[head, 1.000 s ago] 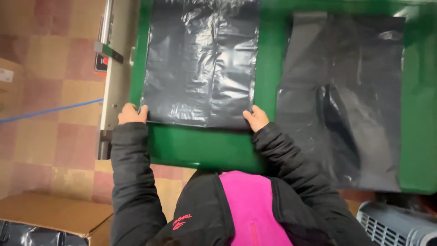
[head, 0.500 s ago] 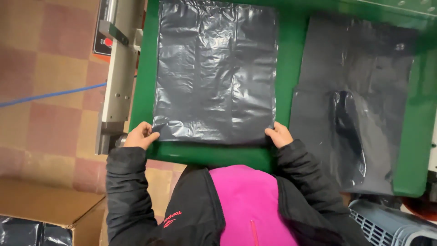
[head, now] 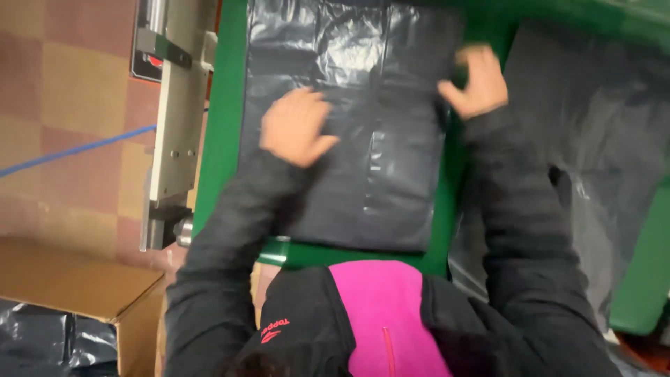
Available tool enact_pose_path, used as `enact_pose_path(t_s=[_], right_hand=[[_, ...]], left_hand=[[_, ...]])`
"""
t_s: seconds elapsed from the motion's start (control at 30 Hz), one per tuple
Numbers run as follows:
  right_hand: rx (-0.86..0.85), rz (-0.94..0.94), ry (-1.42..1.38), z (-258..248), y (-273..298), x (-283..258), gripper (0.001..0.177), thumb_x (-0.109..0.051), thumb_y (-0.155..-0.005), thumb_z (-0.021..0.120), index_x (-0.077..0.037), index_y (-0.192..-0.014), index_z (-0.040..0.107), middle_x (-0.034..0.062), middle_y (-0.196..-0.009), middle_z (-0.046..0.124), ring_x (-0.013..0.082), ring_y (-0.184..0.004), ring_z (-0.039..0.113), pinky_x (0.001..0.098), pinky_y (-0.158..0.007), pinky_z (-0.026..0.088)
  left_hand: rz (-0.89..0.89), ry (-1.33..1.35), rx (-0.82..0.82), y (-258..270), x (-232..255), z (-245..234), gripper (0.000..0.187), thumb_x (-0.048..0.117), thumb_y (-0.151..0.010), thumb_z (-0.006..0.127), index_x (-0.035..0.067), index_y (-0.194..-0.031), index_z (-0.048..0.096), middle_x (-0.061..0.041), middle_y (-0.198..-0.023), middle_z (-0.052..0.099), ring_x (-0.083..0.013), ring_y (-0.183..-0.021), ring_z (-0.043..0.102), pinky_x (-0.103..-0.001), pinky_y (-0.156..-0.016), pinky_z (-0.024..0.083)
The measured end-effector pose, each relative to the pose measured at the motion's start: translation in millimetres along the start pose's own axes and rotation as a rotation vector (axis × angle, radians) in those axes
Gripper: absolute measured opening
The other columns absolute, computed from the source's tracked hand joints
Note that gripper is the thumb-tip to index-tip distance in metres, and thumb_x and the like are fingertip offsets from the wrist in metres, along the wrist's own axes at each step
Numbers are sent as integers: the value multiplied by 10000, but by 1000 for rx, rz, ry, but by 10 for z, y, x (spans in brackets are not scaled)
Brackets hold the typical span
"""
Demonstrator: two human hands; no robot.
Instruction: The recorder is folding black plastic bags or sheets on a conveyor belt and stacking them in a blue crate.
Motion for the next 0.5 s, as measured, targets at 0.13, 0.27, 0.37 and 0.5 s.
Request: enact_pose_path(t_s=[0.13,0.27,0.37,0.5], right_hand=[[-2,-293,295,489,-1016,431,807,-377,-711,927,-4,-1338,582,237,-1342,593,434,-1186,545,464,-970,483],[-331,182,202,781,-1332,690,881,-438,-626,952,7,-1281,566,207,-1178,651,414,-1099,620,499,-916,504],[-498,190,277,956,-1425,843,691,-427,-680,946,-38,-1179,668,206,-1113,686,424,-1034,649,515,-882,514],[-216,-135,259,707,-1129,391,494,-323,-725,953,-30,-1033,701,223,-1038,682,452,-967,625,529,-814,500]], left_hand=[[18,19,-92,-297,-21,956,650,454,-822,769,83,-1330,603,-110,-1470,516,-338,-1438,375,-648,-1101,326],[-31,5,-12,-281,-116,1084,588,435,-851,750,107,-1317,605,-84,-1451,545,-325,-1421,424,-619,-1096,369],[-58,269,26,-222,-249,1112,430,376,-988,735,121,-1311,609,-42,-1361,611,-302,-1306,576,-457,-1089,506],[-556,750,-90,-18,-625,1468,429,403,-990,619,80,-1270,658,-82,-1175,711,-231,-1014,736,-357,-908,592]])
Point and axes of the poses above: each hand's wrist, its own y-axis away from the middle knuckle, its own z-axis out of the palm, x = y × z, the point moved 5 cm from there along -y, towards the middle knuckle
